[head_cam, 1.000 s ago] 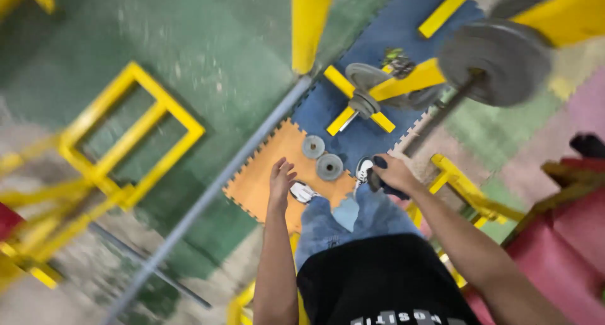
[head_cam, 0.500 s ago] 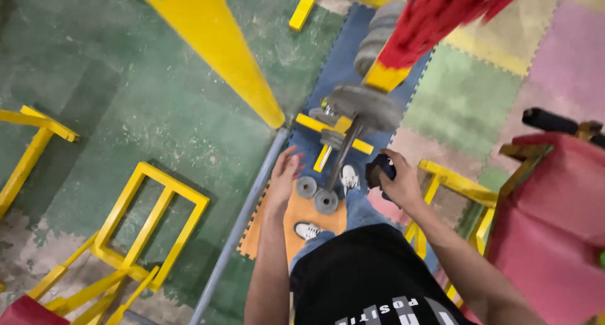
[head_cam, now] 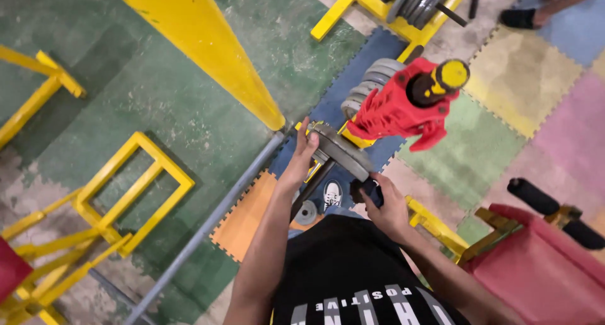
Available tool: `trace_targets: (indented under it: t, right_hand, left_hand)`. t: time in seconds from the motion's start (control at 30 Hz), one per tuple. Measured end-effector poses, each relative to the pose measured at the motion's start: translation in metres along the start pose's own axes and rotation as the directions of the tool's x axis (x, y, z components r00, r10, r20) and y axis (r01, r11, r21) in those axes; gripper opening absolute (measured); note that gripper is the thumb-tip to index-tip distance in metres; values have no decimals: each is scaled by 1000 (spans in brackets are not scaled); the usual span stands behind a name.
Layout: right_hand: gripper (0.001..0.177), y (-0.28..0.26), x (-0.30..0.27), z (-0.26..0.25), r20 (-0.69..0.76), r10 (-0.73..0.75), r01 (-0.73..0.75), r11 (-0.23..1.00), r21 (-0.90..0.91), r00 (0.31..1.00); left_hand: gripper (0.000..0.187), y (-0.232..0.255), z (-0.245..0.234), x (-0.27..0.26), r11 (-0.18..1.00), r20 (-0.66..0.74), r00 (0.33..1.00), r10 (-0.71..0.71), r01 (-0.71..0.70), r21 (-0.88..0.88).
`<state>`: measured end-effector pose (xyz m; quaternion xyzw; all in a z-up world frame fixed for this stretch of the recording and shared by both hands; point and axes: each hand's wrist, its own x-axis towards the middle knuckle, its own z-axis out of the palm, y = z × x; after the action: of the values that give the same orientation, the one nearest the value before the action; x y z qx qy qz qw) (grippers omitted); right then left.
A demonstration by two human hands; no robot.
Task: Removing weight plates from a storage rack and wiping them down with a spray cleaner and cloth on a gym bench.
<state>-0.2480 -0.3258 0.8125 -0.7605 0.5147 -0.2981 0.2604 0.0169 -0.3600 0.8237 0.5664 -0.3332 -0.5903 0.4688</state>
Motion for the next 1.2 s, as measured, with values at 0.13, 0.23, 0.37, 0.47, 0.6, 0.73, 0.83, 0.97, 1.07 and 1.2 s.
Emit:
trace_targets:
  t: [0.13,0.23,0.37,0.47,0.6,0.73,0.83,0.97,1.07,1.2]
  right_hand:
    - [44,-7,13,-23,79,-128,121,989,85,989]
    - [47,-7,22,-27,168,-73,65,997,53,983]
    - [44,-15,28,-22,266,-27,29,1000,-2,964]
    - [53,-50,34,-18,376,-103,98,995,31,921]
    - [65,-69,28,-1,479,-113,129,992,-1,870]
    - [62,-74,8,9,614,-66,168,979,-111,786]
    - [55,-75,-10,20,611,-203,297,953,-55,765]
    - [50,-96,-38,39,537,-379,421,906,47,754]
    - [46,-104,-62,59,576,-415,484,874,38,704]
    - [42,-112,-87,98,723,-184,398,908,-135,666]
  left_hand:
    - [89,-10,14,7,995,-85,992,97,-97,11]
    - [85,3,20,2,999,-132,990,42,-45,-22]
    - [78,-4,18,-2,996,-120,990,80,-83,-23]
    - [76,8,11,-18,993,-147,986,79,-66,93]
    - [67,14,-3,-56,977,-182,980,86,-47,207]
    - [59,-1,-20,-96,929,-226,952,206,-117,352]
    - [58,-8,-30,-133,915,-323,930,175,-32,402]
    - [55,-45,-50,-177,941,-454,871,187,-26,336]
    - [52,-74,-68,-209,964,-510,844,165,-29,263]
    - [48,-148,-96,-238,977,-554,807,205,-135,165]
